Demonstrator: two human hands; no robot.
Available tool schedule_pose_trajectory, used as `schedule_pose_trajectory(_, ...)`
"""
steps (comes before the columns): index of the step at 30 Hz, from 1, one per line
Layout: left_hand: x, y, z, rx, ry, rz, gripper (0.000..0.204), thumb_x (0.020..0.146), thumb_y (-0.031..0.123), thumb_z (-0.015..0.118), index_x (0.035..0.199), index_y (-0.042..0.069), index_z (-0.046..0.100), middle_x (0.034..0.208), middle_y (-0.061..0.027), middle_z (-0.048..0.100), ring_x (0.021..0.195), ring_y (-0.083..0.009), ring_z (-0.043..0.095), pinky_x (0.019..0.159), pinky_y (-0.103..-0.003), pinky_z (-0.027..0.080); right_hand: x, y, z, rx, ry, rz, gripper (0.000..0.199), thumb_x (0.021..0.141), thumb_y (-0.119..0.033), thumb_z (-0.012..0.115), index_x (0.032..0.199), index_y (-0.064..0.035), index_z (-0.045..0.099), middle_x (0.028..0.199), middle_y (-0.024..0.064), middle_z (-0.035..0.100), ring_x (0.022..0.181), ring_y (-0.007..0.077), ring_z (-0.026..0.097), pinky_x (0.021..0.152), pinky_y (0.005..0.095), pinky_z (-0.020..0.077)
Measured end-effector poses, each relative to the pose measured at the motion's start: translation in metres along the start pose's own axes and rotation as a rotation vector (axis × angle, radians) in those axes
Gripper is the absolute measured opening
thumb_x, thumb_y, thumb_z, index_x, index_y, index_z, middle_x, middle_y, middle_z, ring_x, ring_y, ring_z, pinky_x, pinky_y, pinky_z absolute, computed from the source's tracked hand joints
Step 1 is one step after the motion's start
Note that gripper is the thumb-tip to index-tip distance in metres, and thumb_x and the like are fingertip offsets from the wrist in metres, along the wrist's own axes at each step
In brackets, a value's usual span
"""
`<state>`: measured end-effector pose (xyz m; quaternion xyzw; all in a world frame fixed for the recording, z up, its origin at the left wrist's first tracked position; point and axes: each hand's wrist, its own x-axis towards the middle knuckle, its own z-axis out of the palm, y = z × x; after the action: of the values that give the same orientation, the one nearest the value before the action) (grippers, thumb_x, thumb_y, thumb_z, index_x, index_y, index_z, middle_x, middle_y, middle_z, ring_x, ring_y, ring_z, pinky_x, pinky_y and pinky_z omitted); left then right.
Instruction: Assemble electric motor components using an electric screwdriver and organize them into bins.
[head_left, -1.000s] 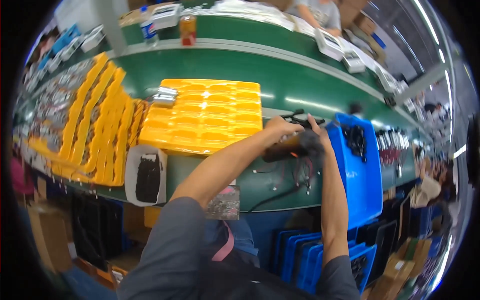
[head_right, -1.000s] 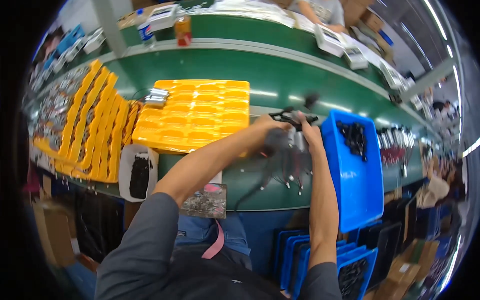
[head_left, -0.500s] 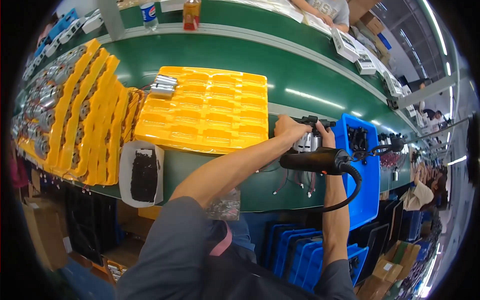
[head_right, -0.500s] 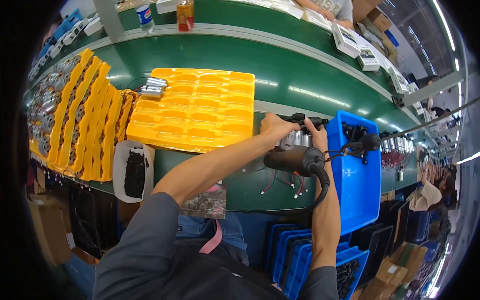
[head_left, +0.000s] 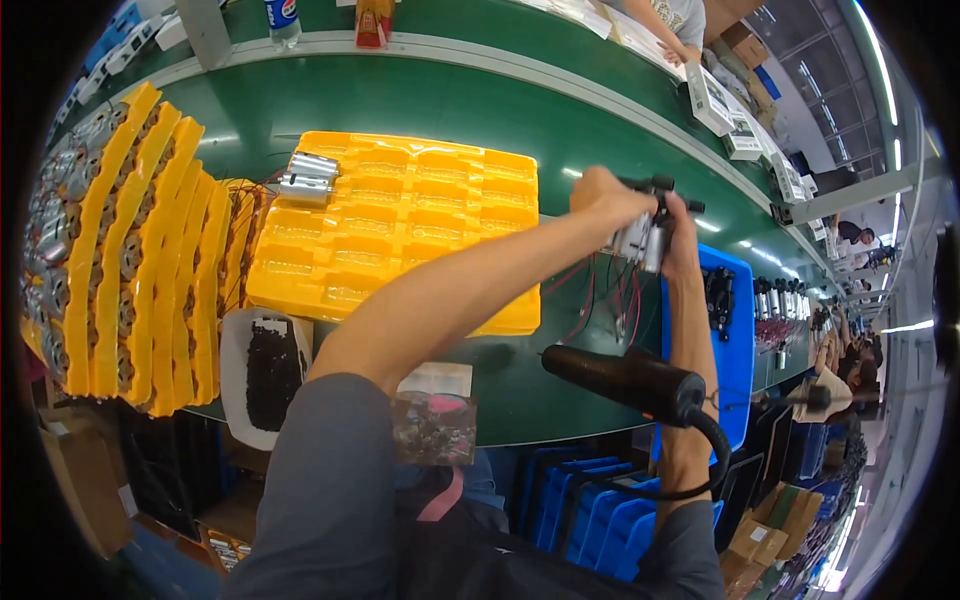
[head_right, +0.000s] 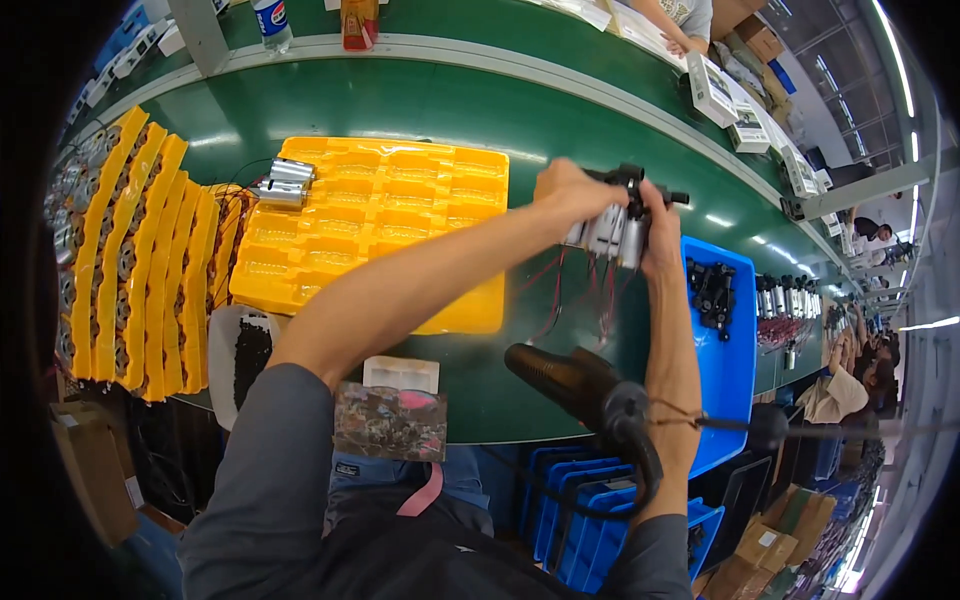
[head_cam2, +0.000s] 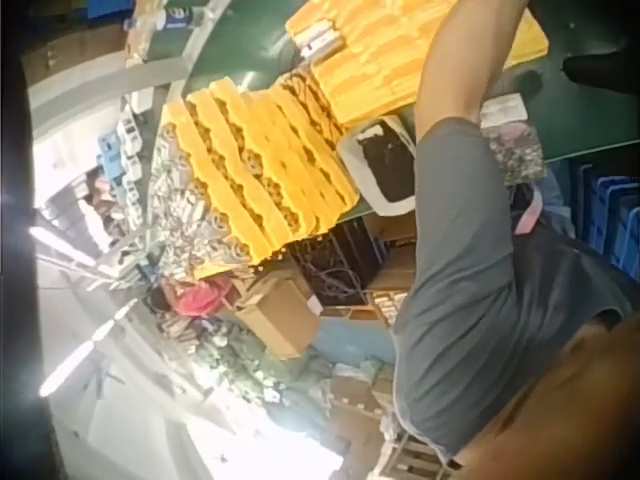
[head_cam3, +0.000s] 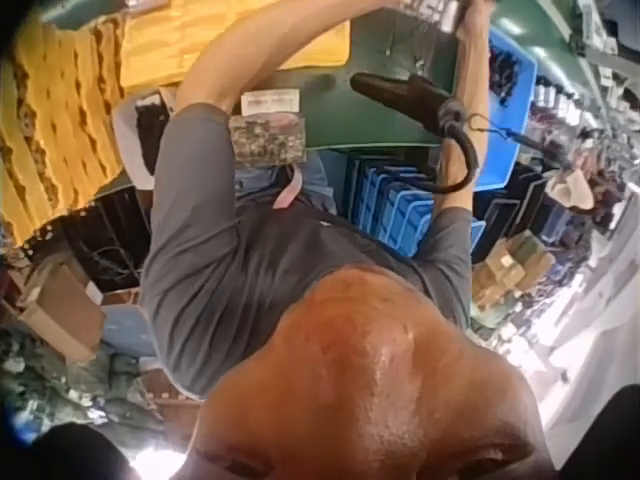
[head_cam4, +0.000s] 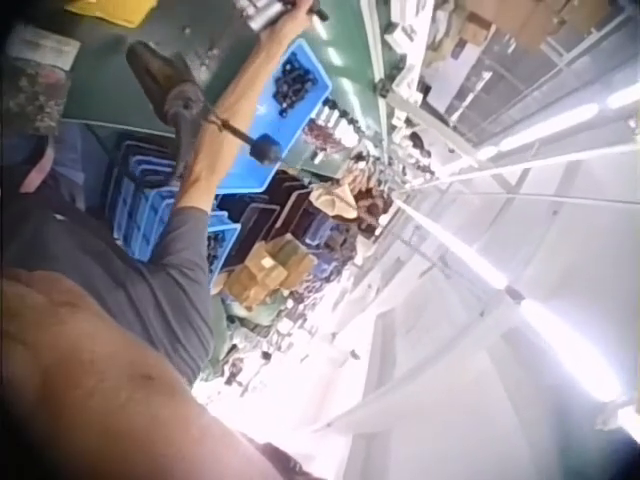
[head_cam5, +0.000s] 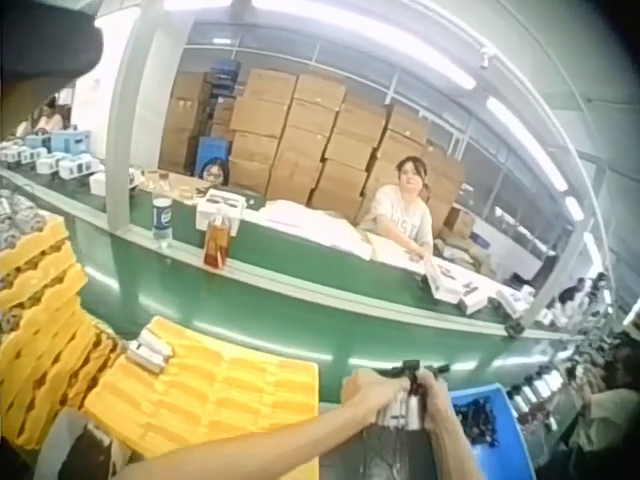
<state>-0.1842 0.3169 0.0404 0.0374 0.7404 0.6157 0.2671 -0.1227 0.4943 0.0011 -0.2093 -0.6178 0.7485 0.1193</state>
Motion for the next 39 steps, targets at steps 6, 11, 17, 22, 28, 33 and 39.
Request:
schedule_pose_trajectory(6,0.104,0.019,-0.033,-0.121,0.045,0.006,0.042,0.055,0.024,0.083,0.082,-0.004,0.068,0.086,-0.0127,0.069,0.074,-0.0205,0.068,0.064,-0.037,0.056,0.106,-0.015,0.042,-0.06,-0.114,0.102,0.032,0.087,-0.038,0.058,0.097,-0.0074,0.062,0.087,0.0052,0.067,0.073,0.0183,0.064,0.067,0.0332,0.0533)
schedule_pose_trajectory(11,0.165,0.022,-0.054,-0.3,0.02,-0.054,0.037,0.06,0.012,0.08,0.088,-0.007,0.066,0.087,-0.0139,0.068,0.067,-0.0205,0.067,0.057,-0.041,0.057,0.168,-0.008,0.072,-0.127,-0.08,0.079,0.034,0.083,-0.039,0.064,0.095,-0.0082,0.062,0.084,0.0037,0.065,0.07,0.017,0.063,0.063,0.0327,0.0521)
schedule_pose_trajectory(17,0.224,-0.007,-0.065,-0.196,0.085,-0.126,0.048,0.055,0.024,0.082,0.091,-0.003,0.066,0.093,-0.0143,0.067,0.078,-0.0218,0.066,0.067,-0.037,0.056,0.209,0.027,0.092,-0.183,-0.024,0.133,0.043,0.075,-0.042,0.071,0.098,-0.0066,0.062,0.083,0.0036,0.064,0.066,0.0162,0.061,0.062,0.0314,0.0509)
schedule_pose_trajectory(22,0.24,-0.015,-0.066,-0.024,0.204,-0.106,0.06,0.056,0.039,0.079,0.102,0.003,0.065,0.11,-0.0157,0.062,0.103,-0.028,0.057,0.088,-0.037,0.048,0.225,0.024,0.089,-0.396,-0.016,0.128,0.035,0.081,-0.043,0.065,0.097,-0.0117,0.062,0.086,0.0041,0.065,0.072,0.0151,0.062,0.064,0.0305,0.0503)
schedule_pose_trajectory(28,0.214,0.002,-0.075,0.179,0.233,0.09,0.059,0.063,0.035,0.073,0.112,0.004,0.061,0.124,-0.0154,0.054,0.118,-0.0343,0.045,0.098,-0.037,0.04,0.201,0.008,0.067,-0.712,0.234,0.078,0.071,0.078,-0.046,0.066,0.127,0.0006,0.044,0.105,0.0109,0.061,0.085,0.0184,0.06,0.07,0.0311,0.0496)
schedule_pose_trajectory(33,0.172,0.01,-0.135,0.586,0.285,0.255,0.043,0.071,0.024,0.066,0.109,0.005,0.063,0.107,-0.0166,0.064,0.104,-0.0306,0.06,0.081,-0.039,0.051,0.167,-0.044,-0.032,-1.301,0.218,-0.373,0.065,0.078,-0.045,0.064,0.122,0.0002,0.055,0.1,0.019,0.066,0.09,0.0284,0.064,0.078,0.0358,0.0492)
schedule_pose_trajectory(39,0.093,-0.012,-0.259,1.251,0.482,0.356,0.038,0.073,0.021,0.06,0.105,0.0,0.062,0.105,-0.0217,0.064,0.096,-0.0354,0.063,0.083,-0.042,0.051,0.037,-0.058,-0.104,-1.772,0.492,-0.429,0.047,0.084,-0.036,0.058,0.114,-0.0006,0.058,0.086,0.0209,0.067,0.087,0.0376,0.063,0.079,0.0407,0.0487)
